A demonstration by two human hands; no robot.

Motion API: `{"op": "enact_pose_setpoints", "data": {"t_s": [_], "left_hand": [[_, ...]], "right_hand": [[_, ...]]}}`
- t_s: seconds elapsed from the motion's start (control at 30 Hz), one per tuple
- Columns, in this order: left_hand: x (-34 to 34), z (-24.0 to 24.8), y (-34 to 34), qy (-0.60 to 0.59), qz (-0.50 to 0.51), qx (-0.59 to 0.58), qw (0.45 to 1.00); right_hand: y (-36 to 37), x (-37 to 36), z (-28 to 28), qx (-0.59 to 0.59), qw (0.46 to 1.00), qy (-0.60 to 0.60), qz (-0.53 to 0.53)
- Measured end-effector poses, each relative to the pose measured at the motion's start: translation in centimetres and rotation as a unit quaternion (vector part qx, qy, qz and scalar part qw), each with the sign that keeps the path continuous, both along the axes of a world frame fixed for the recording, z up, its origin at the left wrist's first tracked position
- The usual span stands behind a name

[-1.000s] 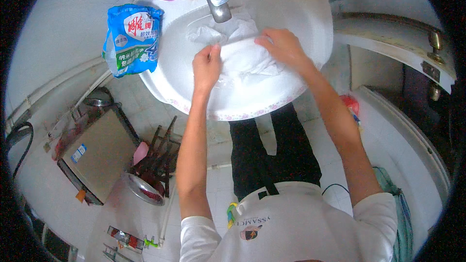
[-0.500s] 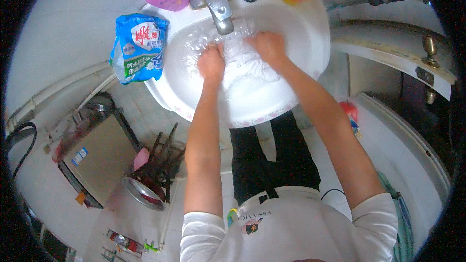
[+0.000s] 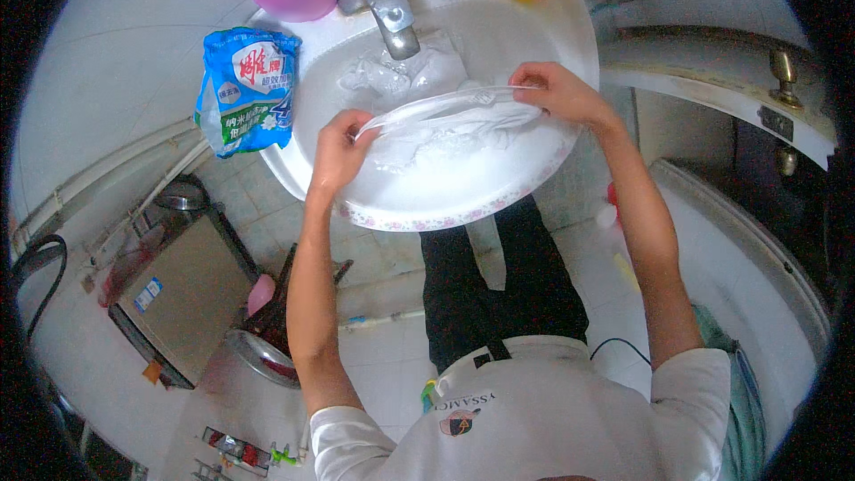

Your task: The person washes a white shirt by hand in a sink, applying a cleaning agent, scrubbing the fabric against itself in water, and then wringing it out.

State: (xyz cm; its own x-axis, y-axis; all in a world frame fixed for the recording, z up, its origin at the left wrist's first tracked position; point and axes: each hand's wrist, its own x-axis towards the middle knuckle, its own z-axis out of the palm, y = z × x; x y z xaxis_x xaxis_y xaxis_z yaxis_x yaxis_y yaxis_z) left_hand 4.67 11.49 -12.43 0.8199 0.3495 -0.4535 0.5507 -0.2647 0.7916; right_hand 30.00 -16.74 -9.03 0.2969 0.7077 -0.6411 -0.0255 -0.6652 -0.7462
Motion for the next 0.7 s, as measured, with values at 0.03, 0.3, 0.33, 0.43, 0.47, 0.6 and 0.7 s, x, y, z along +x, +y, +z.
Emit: {"op": "enact_pose_setpoints", "data": {"t_s": [0.03, 0.3, 0.33, 0.43, 0.47, 0.6, 0.7], "left_hand": [[-0.1, 0.8, -0.2, -0.015, 0.024, -0.013, 1.0], [-1.9, -0.3, 0.6, -0.101, 0.155, -0.248, 0.951], [-1.6, -0.1, 0.1, -0.099, 0.203, -0.284, 0.932], [-1.1, 1.6, -0.1, -0.125, 0.189, -0.282, 0.933], [-0.9, 2.4, 0.0, -0.136, 0.157, -0.262, 0.942], [-1.0, 3.1, 1.2, -0.126, -0.014, -0.025, 0.992], [0.0, 2.5, 1.9, -0.104, 0.006, 0.056, 0.993]], "right_hand": [[0.0, 0.0, 0.4, -0.022, 0.998, 0.042, -0.035], [0.6, -2.1, -0.7, 0.145, 0.956, 0.121, -0.226], [0.8, -2.4, -0.7, 0.163, 0.941, 0.147, -0.257], [0.4, -2.4, 1.1, 0.223, 0.974, -0.016, -0.029], [0.4, -2.2, 1.7, 0.204, 0.976, -0.069, 0.025], [0.3, -0.1, 1.7, 0.125, 0.968, -0.178, 0.122], [1.0, 1.5, -0.7, 0.068, 0.963, -0.253, 0.07]]}}
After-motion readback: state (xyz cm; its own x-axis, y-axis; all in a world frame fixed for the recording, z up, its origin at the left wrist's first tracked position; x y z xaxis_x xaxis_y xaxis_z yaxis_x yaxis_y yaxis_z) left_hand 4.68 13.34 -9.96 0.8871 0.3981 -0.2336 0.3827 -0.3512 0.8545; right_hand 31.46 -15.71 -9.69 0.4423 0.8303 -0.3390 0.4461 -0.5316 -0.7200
